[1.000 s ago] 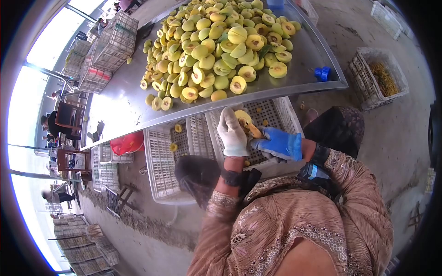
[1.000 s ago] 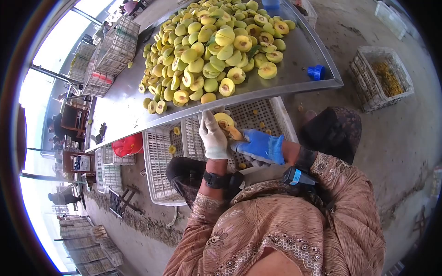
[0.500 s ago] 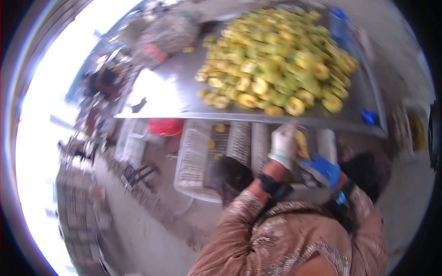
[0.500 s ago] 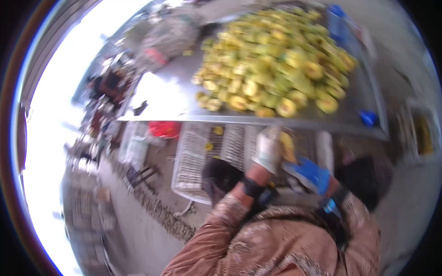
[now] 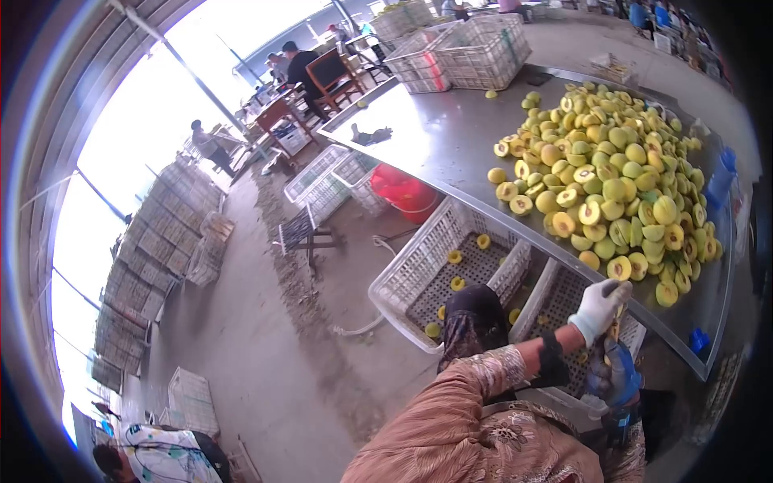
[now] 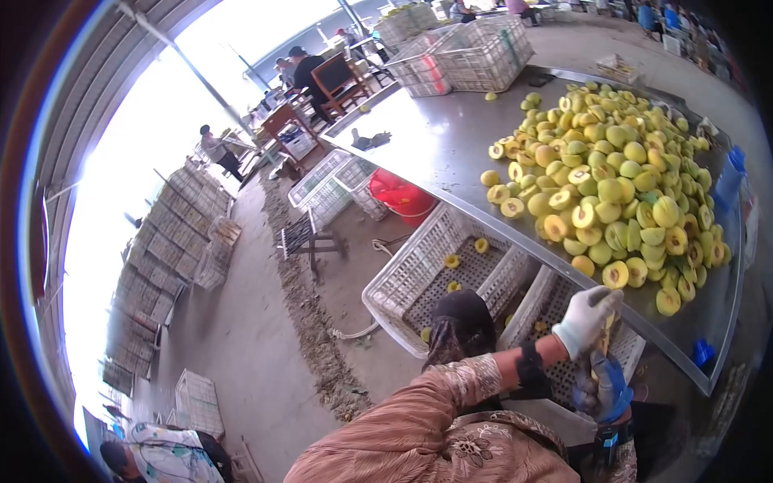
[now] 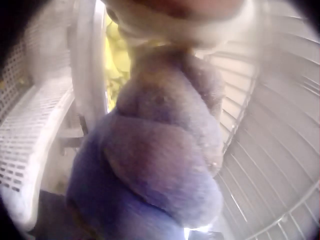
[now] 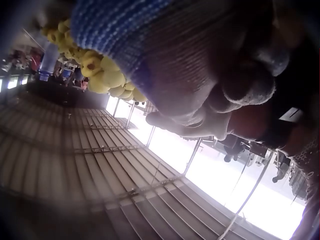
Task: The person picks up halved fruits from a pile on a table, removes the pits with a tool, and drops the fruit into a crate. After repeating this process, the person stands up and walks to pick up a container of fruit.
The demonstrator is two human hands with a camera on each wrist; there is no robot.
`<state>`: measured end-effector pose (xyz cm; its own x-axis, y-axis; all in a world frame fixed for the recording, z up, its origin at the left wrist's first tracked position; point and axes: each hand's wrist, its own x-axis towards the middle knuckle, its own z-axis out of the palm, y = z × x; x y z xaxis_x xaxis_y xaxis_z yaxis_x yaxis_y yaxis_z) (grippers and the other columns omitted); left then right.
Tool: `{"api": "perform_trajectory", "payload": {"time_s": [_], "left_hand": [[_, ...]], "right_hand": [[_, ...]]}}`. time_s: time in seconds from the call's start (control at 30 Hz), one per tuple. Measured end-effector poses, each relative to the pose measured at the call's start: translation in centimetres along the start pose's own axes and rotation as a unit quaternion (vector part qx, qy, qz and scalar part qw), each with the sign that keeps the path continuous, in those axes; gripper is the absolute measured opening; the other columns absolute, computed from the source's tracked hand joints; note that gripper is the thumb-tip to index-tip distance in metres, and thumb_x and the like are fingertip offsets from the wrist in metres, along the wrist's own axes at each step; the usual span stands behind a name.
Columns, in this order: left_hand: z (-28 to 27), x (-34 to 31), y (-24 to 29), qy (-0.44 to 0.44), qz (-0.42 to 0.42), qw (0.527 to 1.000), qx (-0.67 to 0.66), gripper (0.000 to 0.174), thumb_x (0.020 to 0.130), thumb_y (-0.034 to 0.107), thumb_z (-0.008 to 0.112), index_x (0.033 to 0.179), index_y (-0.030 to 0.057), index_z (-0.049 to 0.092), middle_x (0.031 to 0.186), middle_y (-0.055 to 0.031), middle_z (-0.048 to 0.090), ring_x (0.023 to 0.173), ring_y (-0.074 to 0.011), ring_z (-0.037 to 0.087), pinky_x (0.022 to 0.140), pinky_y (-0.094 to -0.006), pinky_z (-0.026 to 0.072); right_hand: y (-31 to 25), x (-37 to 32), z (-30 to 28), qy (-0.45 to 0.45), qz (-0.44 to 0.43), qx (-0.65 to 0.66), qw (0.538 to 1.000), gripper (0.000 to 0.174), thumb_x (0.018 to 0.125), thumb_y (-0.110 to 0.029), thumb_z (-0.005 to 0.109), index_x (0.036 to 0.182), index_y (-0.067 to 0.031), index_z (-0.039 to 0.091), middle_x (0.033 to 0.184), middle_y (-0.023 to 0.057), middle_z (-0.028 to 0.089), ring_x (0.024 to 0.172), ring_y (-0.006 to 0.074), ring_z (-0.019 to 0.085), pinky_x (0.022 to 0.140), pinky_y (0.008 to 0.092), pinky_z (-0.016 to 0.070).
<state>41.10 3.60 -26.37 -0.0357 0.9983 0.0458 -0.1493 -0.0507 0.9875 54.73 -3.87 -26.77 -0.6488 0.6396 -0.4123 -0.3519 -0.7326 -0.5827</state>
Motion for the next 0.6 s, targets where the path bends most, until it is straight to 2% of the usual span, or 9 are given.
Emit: {"api": "perform_trajectory", "payload": {"time_s": [0.07,0.1,0.2,0.23,0.33,0.43,0.5,0.6], "left_hand": [[0.1,-0.5,1.1,-0.004,-0.025,1.000,-0.009,0.030,0.092,0.027,0.059,0.091,-0.0036,0.061,0.076,-0.0027,0.060,0.073,-0.0087,0.052,0.067,-0.0260,0.0454],[-0.2,-0.2,1.3,-0.014,-0.006,1.000,0.009,0.034,0.091,0.031,0.059,0.090,-0.0027,0.062,0.076,-0.0028,0.061,0.070,-0.0086,0.053,0.065,-0.0259,0.0459],[-1.8,0.7,2.1,-0.170,-0.075,0.982,-0.042,0.038,0.091,0.036,0.059,0.089,-0.0014,0.063,0.077,-0.0034,0.063,0.069,-0.0092,0.056,0.064,-0.0257,0.0465],[-1.7,1.0,1.7,-0.174,-0.091,0.979,-0.057,0.040,0.090,0.039,0.059,0.089,-0.0004,0.063,0.079,-0.0038,0.063,0.070,-0.0101,0.058,0.065,-0.0256,0.0473],[-1.3,0.8,1.0,-0.136,-0.046,0.986,-0.082,0.038,0.090,0.038,0.059,0.091,-0.0005,0.062,0.079,-0.0037,0.063,0.070,-0.0098,0.058,0.065,-0.0254,0.0476],[-0.6,0.0,1.1,-0.100,-0.076,0.976,-0.177,0.037,0.090,0.036,0.059,0.092,-0.0008,0.062,0.080,-0.0036,0.063,0.071,-0.0100,0.058,0.065,-0.0254,0.0481],[-0.7,0.1,0.8,-0.113,-0.069,0.980,-0.151,0.036,0.091,0.035,0.059,0.092,-0.0011,0.061,0.080,-0.0037,0.063,0.072,-0.0101,0.059,0.066,-0.0256,0.0484],[-0.3,-0.1,1.0,-0.117,-0.049,0.988,-0.093,0.034,0.091,0.033,0.059,0.092,-0.0016,0.061,0.080,-0.0037,0.063,0.073,-0.0101,0.059,0.067,-0.0258,0.0483]], "right_hand": [[0.2,0.1,-0.4,-0.010,-0.009,0.005,1.000,0.023,0.094,-0.041,0.049,0.095,-0.0186,0.052,0.051,-0.0054,0.034,0.035,0.0071,0.028,0.033,0.0231,0.0254],[0.3,0.1,-0.4,-0.013,-0.013,0.009,1.000,0.023,0.094,-0.042,0.049,0.095,-0.0187,0.052,0.051,-0.0057,0.033,0.035,0.0069,0.027,0.033,0.0231,0.0250],[-0.1,0.0,-0.3,-0.069,-0.014,0.017,0.997,0.023,0.097,-0.041,0.044,0.097,-0.0193,0.052,0.051,-0.0060,0.031,0.034,0.0067,0.026,0.033,0.0235,0.0243],[-0.3,0.0,-0.1,-0.084,-0.013,0.020,0.996,0.023,0.098,-0.040,0.042,0.099,-0.0193,0.052,0.051,-0.0059,0.030,0.034,0.0068,0.025,0.033,0.0237,0.0239],[-0.3,0.1,-0.2,-0.113,-0.006,0.052,0.992,0.025,0.099,-0.040,0.037,0.101,-0.0192,0.051,0.052,-0.0057,0.029,0.035,0.0068,0.024,0.033,0.0244,0.0226],[0.1,0.5,-1.4,-0.139,0.005,0.092,0.986,0.027,0.100,-0.040,0.034,0.101,-0.0186,0.050,0.053,-0.0055,0.029,0.035,0.0070,0.023,0.033,0.0253,0.0217],[-0.1,0.3,-1.3,-0.180,0.002,0.072,0.981,0.027,0.100,-0.039,0.033,0.100,-0.0180,0.049,0.054,-0.0054,0.029,0.035,0.0072,0.023,0.034,0.0257,0.0213],[-0.3,-1.0,0.2,-0.131,-0.015,0.039,0.991,0.029,0.099,-0.042,0.034,0.097,-0.0167,0.049,0.053,-0.0059,0.026,0.035,0.0063,0.022,0.034,0.0242,0.0200]]}}
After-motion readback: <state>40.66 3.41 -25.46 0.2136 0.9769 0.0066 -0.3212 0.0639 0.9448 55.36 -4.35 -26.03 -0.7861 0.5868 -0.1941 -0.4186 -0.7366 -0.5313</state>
